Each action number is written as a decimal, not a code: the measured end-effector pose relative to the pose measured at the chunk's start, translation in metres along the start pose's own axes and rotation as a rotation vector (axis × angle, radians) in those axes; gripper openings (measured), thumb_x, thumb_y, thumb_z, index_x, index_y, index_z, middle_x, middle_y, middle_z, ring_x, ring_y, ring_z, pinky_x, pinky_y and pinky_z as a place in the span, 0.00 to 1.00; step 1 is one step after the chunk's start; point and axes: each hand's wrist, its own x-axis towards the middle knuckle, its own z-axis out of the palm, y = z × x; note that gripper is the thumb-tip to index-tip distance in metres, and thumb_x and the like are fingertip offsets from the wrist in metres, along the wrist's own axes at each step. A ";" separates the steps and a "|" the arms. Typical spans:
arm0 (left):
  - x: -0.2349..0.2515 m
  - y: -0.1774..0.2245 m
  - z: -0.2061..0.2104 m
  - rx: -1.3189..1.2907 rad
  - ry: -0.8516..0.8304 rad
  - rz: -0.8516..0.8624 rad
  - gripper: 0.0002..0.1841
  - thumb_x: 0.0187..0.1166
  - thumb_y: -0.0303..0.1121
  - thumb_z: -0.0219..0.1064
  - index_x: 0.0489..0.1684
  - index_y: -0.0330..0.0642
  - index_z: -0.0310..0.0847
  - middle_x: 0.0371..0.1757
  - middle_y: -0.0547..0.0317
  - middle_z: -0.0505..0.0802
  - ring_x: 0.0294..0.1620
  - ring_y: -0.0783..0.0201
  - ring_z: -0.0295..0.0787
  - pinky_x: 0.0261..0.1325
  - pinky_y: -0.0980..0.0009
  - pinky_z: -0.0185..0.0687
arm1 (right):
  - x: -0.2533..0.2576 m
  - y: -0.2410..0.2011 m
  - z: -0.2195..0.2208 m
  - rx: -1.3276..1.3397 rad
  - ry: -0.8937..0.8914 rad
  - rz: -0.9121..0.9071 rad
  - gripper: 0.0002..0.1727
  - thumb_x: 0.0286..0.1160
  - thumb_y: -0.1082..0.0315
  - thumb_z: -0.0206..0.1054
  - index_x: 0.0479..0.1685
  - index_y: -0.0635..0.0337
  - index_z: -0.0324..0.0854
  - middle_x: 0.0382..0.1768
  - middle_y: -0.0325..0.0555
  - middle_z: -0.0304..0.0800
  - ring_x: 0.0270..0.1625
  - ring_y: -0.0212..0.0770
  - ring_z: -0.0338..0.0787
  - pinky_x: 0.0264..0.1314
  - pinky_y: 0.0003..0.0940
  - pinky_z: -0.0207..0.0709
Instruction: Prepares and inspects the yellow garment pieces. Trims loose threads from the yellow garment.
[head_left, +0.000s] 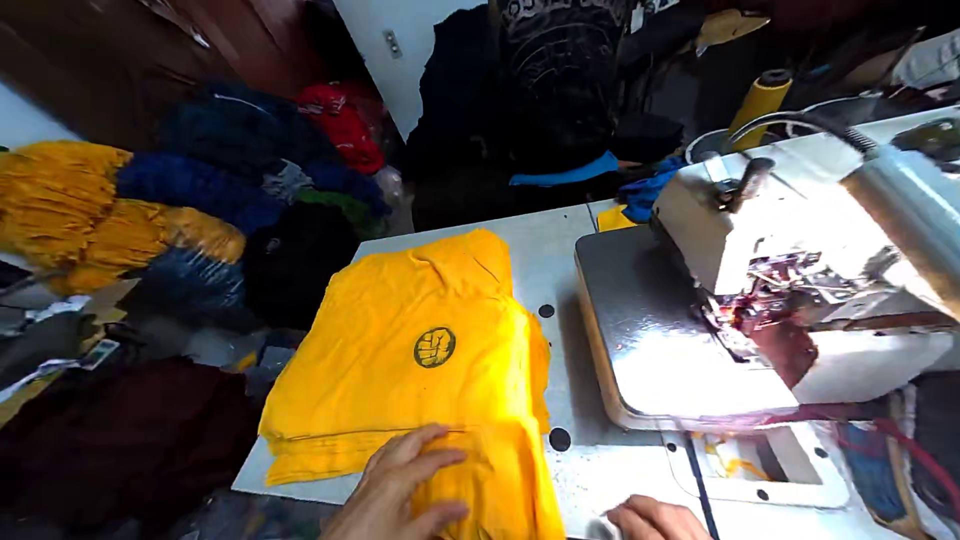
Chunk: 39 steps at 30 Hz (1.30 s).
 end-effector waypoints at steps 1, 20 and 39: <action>0.015 -0.002 0.010 0.022 0.122 0.040 0.22 0.77 0.49 0.72 0.61 0.45 0.90 0.73 0.43 0.86 0.73 0.42 0.83 0.72 0.37 0.77 | 0.002 0.002 0.005 -0.041 0.045 0.021 0.27 0.77 0.50 0.73 0.55 0.69 0.86 0.52 0.67 0.90 0.54 0.67 0.90 0.56 0.57 0.85; -0.104 -0.040 0.255 -0.514 0.240 -0.334 0.33 0.70 0.41 0.70 0.73 0.26 0.76 0.71 0.34 0.85 0.71 0.49 0.84 0.72 0.54 0.82 | -0.033 0.057 0.106 -0.072 -0.399 0.217 0.27 0.80 0.59 0.63 0.71 0.69 0.80 0.62 0.68 0.89 0.68 0.67 0.88 0.70 0.63 0.80; 0.074 0.047 0.051 -0.426 0.364 0.229 0.09 0.71 0.42 0.78 0.34 0.47 0.91 0.35 0.70 0.93 0.39 0.78 0.88 0.46 0.78 0.86 | -0.024 0.019 -0.072 0.056 0.071 0.260 0.12 0.76 0.71 0.66 0.51 0.72 0.79 0.40 0.61 0.88 0.39 0.54 0.90 0.41 0.51 0.85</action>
